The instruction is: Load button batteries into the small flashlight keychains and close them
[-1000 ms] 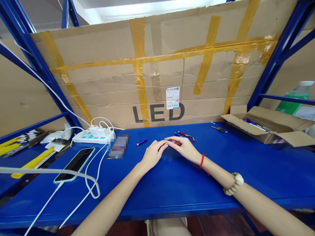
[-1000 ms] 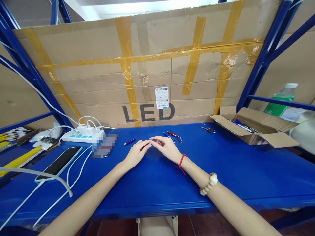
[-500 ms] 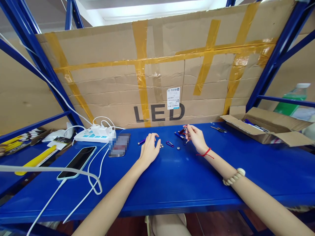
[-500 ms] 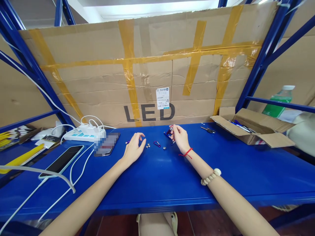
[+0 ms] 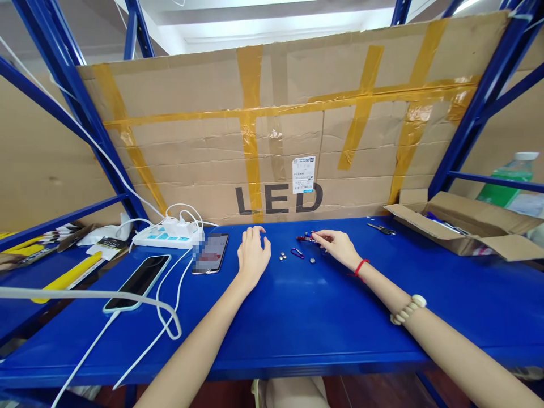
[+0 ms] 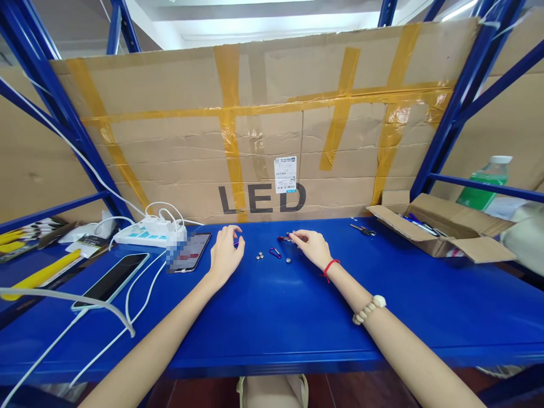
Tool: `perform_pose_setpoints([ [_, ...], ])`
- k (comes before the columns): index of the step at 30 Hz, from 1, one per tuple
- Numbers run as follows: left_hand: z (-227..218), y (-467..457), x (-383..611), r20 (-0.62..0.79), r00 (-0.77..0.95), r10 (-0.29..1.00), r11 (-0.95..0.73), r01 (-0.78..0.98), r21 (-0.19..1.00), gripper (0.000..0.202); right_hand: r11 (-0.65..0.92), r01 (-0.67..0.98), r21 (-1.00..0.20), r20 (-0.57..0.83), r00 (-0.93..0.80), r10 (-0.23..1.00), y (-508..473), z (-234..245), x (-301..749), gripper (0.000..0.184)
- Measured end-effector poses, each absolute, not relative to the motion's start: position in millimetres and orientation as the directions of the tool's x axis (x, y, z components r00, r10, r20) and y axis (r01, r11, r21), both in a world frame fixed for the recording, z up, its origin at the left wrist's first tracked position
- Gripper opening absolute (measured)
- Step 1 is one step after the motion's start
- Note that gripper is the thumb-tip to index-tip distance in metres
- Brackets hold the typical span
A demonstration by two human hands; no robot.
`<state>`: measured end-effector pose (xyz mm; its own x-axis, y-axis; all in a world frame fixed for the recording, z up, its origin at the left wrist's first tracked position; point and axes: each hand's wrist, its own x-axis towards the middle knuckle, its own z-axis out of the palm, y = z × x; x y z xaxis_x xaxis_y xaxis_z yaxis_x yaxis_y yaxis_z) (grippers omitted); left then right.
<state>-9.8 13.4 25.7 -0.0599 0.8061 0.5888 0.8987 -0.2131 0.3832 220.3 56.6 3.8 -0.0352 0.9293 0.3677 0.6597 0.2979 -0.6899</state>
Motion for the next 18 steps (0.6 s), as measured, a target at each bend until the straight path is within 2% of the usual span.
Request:
perform_pose_setpoints([
  [3, 26.9, 16.8, -14.7, 0.602, -0.100, 0.792, -0.178, 0.906, 0.384, 0.012, 0.306, 0.818, -0.487, 0.447, -0.068, 0.892, 53.2, 6.9, 221.9, 0.024],
  [5, 27.7, 18.8, -18.5, 0.596, -0.117, 0.795, -0.153, 0.911, 0.384, 0.012, 0.301, 0.848, -0.437, 0.434, -0.094, 0.896, 51.9, 8.5, 222.1, 0.023],
  [11, 27.1, 23.9, -28.3, 0.513, -0.159, 0.843, -0.070, 0.915, 0.398, 0.015, 0.254, 0.847, -0.466, 0.313, -0.111, 0.943, 51.2, 10.8, 221.0, 0.023],
  [18, 20.9, 24.8, -24.2, 0.484, -0.079, 0.871, -0.113, 0.928, 0.356, 0.015, 0.242, 0.864, -0.441, 0.294, -0.115, 0.949, 48.2, 13.4, 222.7, 0.021],
])
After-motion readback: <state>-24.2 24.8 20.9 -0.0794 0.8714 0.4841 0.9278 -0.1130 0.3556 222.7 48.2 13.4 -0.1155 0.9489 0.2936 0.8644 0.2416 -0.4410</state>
